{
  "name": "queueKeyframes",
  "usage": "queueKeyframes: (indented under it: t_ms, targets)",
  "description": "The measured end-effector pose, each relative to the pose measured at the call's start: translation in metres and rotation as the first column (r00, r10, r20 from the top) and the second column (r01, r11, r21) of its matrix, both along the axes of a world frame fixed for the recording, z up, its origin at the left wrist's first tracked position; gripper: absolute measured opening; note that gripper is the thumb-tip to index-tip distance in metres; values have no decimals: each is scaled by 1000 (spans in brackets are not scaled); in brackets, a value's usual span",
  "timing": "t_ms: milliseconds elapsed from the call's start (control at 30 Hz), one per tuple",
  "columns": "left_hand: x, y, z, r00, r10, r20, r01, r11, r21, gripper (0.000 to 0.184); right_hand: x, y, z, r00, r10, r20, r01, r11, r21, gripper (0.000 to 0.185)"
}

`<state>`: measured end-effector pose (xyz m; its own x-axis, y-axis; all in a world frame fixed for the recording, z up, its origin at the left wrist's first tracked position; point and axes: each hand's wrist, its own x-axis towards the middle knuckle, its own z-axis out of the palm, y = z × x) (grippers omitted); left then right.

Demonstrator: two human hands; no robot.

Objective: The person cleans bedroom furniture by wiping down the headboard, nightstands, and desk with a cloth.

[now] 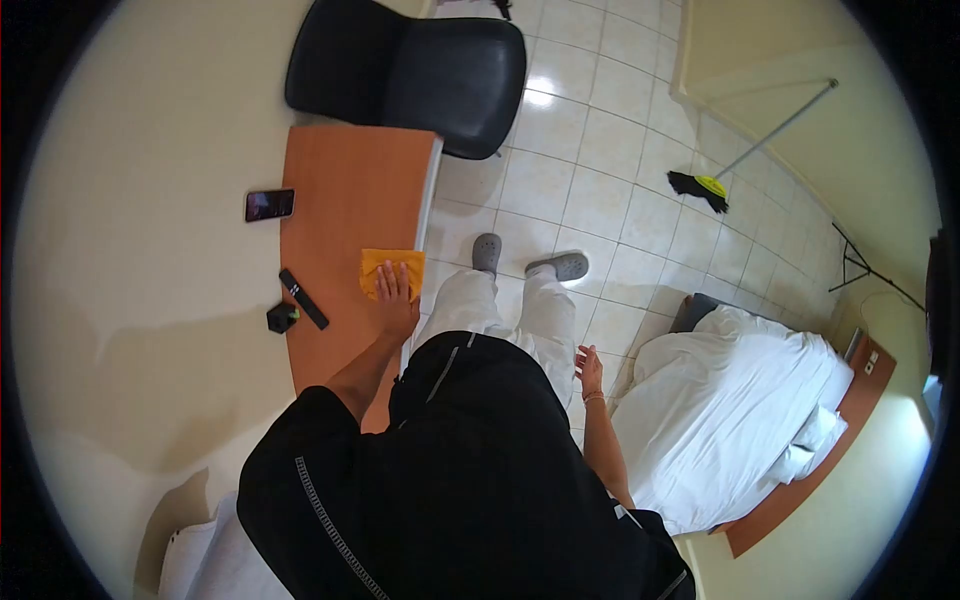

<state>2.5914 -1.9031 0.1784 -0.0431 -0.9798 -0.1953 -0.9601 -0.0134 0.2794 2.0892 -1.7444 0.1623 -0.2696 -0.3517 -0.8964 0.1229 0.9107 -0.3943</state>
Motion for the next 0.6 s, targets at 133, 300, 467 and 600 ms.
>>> queueKeyframes:
  t_ms: [133,300,467,600]
  targets:
    - [-23,-129,-19,988,136,71,-124,981,-147,83,-49,9,-32,986,142,-85,-142,990,7,75]
    - [-111,-334,-41,879,411,-240,-458,867,-194,66,-139,-39,-34,996,86,2,-86,994,66,78]
    - [-335,-374,4,-82,593,-801,-96,795,599,54,-260,-108,-35,993,-72,-94,49,972,-229,69]
    - [-518,-352,97,-263,754,-602,385,655,651,57,-328,-191,27,971,-189,-148,104,887,-450,50]
